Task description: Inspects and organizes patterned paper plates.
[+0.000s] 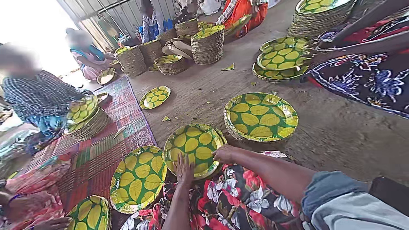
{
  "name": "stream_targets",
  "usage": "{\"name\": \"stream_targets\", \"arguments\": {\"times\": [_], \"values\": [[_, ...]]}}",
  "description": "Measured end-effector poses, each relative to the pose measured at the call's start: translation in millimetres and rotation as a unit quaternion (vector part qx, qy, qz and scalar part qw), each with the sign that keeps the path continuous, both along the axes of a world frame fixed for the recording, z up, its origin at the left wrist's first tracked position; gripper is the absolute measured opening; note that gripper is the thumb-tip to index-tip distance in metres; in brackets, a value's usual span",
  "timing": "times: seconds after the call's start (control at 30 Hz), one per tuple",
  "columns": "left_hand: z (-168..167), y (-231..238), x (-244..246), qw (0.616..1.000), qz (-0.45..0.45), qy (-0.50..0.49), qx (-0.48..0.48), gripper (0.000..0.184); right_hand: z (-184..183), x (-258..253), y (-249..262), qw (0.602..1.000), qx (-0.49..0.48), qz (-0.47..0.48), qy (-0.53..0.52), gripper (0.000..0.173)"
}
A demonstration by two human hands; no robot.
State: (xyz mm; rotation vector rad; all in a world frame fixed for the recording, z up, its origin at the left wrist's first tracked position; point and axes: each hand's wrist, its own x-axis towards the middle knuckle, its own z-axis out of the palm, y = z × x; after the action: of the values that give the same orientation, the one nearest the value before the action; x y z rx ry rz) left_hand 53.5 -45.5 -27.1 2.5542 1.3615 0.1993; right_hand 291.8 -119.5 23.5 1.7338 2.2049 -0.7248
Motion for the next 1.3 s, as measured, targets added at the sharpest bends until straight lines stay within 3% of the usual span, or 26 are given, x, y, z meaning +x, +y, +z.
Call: {"name": "stream_targets", "arguments": {"times": [0.07, 0.13, 0.2, 0.23, 0.3, 0.4, 0.57, 0.63, 0.7, 0.77, 0.8, 0.83, 0.9, 0.93, 1.0, 1.1, 1.17, 1.3], "values": [[-7, 0, 4, 0.984, -0.042, 0.128, -0.117, 0.066, 9, 12, -1, 0.995, -0.014, -0.099, -0.002, 0.033], [-10, -2, 10, 0.978, -0.05, 0.138, -0.148, 0.069, 20, 30, -2, 0.967, 0.097, -0.233, 0.026, 0.041], [-9, -1, 12, 0.98, -0.049, 0.121, -0.152, 0.07, 32, 44, 0, 0.911, 0.161, -0.379, 0.014, 0.057], [-9, 0, 11, 0.98, -0.049, 0.117, -0.152, 0.071, 36, 49, -1, 0.887, 0.145, -0.438, 0.002, 0.063], [-9, 3, 11, 0.979, -0.052, 0.122, -0.154, 0.072, 37, 58, -5, 0.87, 0.066, -0.487, -0.036, 0.052], [-10, 5, 11, 0.979, -0.055, 0.12, -0.153, 0.073, 32, 62, -3, 0.866, 0.034, -0.493, -0.071, 0.046], [-9, 7, 9, 0.982, -0.044, 0.081, -0.166, 0.073, 35, 69, -8, 0.854, 0.22, -0.468, -0.063, 0.037], [-7, 4, 7, 0.992, -0.015, -0.016, -0.125, 0.073, 40, 62, -9, 0.856, 0.326, -0.398, -0.054, 0.032], [-10, 4, 6, 0.985, 0.035, -0.167, 0.018, 0.072, 39, 41, -9, 0.896, 0.344, -0.282, -0.009, 0.031], [-8, 12, 8, 0.952, 0.084, -0.244, 0.167, 0.075, 32, 17, -8, 0.955, 0.249, -0.155, 0.038, 0.032], [-6, 15, 7, 0.945, 0.092, -0.245, 0.197, 0.075, 27, 7, -7, 0.979, 0.17, -0.107, 0.041, 0.032], [-5, 13, 4, 0.953, 0.086, -0.223, 0.186, 0.073, 19, 1, -5, 0.993, 0.096, -0.069, 0.03, 0.031], [0, 5, -1, 0.992, 0.042, -0.106, 0.056, 0.063, 8, -1, -3, 0.998, -0.026, -0.042, -0.037, 0.035], [1, 4, 0, 0.999, 0.013, -0.028, -0.032, 0.06, 8, 4, -3, 0.996, -0.041, -0.048, -0.062, 0.037], [0, 3, 6, 0.987, -0.035, 0.076, -0.136, 0.062, 14, 19, -2, 0.989, 0.03, -0.127, -0.068, 0.036], [-5, 3, 11, 0.984, -0.039, 0.076, -0.159, 0.064, 23, 39, 3, 0.924, 0.151, -0.346, -0.063, 0.04], [-6, 5, 11, 0.984, -0.042, 0.077, -0.155, 0.064, 26, 50, 3, 0.884, 0.105, -0.451, -0.058, 0.057], [-4, 7, 11, 0.983, -0.042, 0.072, -0.161, 0.065, 27, 57, 3, 0.87, 0.01, -0.484, -0.093, 0.043]]}}
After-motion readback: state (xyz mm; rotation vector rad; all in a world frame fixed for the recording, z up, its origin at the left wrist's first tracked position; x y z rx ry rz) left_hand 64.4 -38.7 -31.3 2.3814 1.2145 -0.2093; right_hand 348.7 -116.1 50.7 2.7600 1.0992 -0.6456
